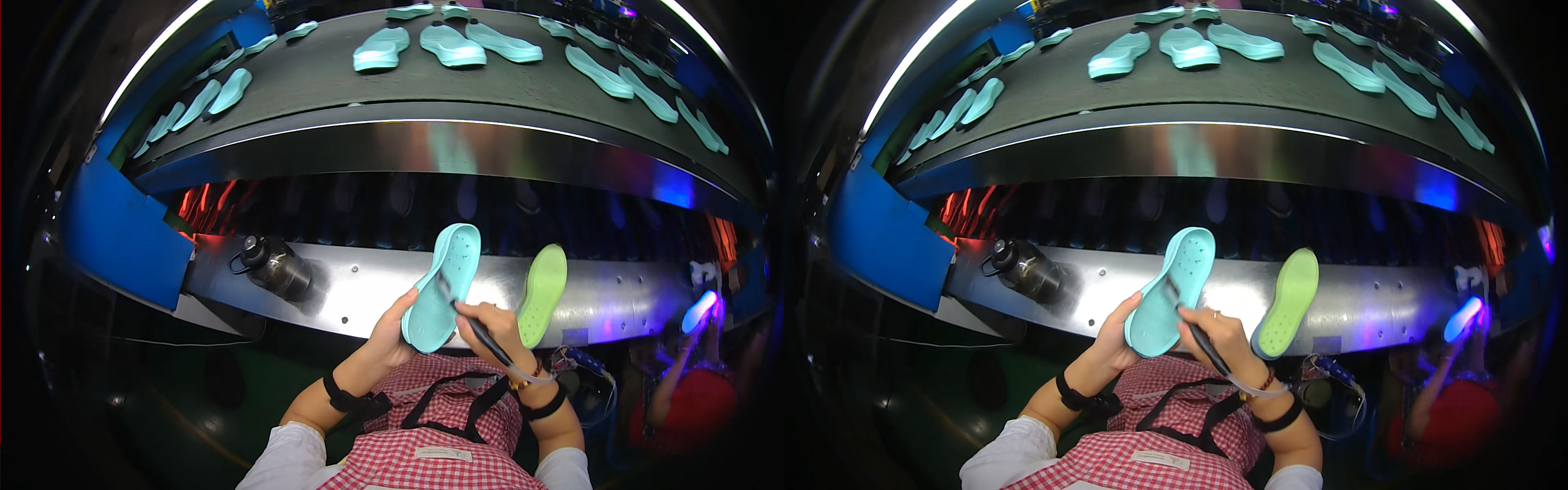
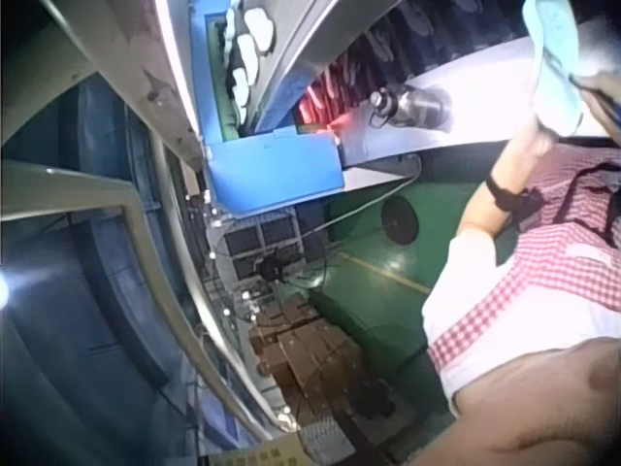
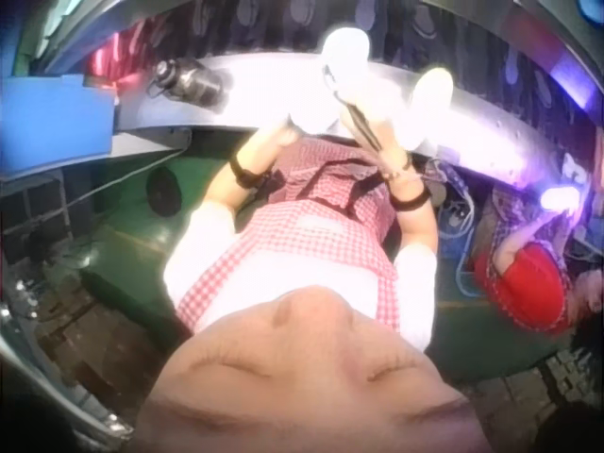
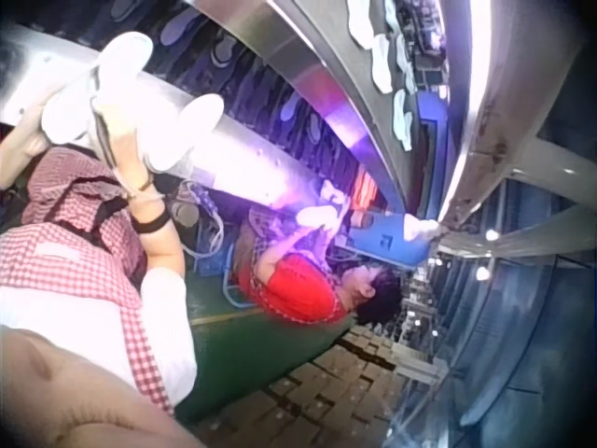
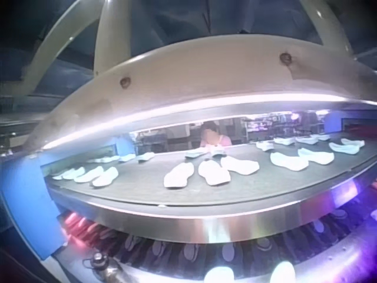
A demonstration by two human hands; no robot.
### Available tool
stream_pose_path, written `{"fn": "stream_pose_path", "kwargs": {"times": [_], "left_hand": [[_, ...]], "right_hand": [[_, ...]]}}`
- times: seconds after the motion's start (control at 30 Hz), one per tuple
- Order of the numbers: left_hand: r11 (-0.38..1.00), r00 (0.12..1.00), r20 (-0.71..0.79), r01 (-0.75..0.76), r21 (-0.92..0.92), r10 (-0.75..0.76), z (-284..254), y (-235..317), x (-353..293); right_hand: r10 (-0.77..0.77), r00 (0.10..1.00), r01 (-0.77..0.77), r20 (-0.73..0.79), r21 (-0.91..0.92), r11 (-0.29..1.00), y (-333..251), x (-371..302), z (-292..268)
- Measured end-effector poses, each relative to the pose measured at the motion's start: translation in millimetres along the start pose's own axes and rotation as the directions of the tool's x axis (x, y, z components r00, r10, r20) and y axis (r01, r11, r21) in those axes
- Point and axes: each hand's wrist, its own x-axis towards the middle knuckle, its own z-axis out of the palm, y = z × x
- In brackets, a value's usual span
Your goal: Applying a liquid coating to shoe soles with a brush.
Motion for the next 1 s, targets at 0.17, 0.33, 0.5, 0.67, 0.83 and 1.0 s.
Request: {"fn": "stream_pose_path", "kwargs": {"times": [0.17,0.33,0.5,0.67,0.83,1.0], "left_hand": [[0.94,0.973,0.155,-0.21,0.267,0.173,12,38,-4],[0.818,0.842,0.366,-0.505,0.277,0.396,80,135,1],[0.682,0.66,0.199,-0.646,-0.343,0.724,81,246,74],[0.543,0.595,0.008,-0.738,0.4,0.804,77,267,128],[-0.116,0.543,0.159,-0.114,0.987,0.825,99,267,150],[-0.502,0.509,0.411,0.05,0.863,0.757,105,261,150]], "right_hand": [[0.259,0.947,-0.315,0.189,0.702,0.638,-15,-11,-37],[0.481,0.839,0.0,-0.256,0.882,0.47,0,-40,-68],[0.722,0.655,-0.128,-0.221,0.91,0.394,26,-79,-66],[0.791,0.517,-0.133,-0.327,0.882,0.451,45,-117,-65],[0.803,0.56,-0.017,-0.203,0.966,0.256,62,-128,-73],[0.848,0.447,-0.102,-0.285,0.926,0.364,56,-107,-62]]}}
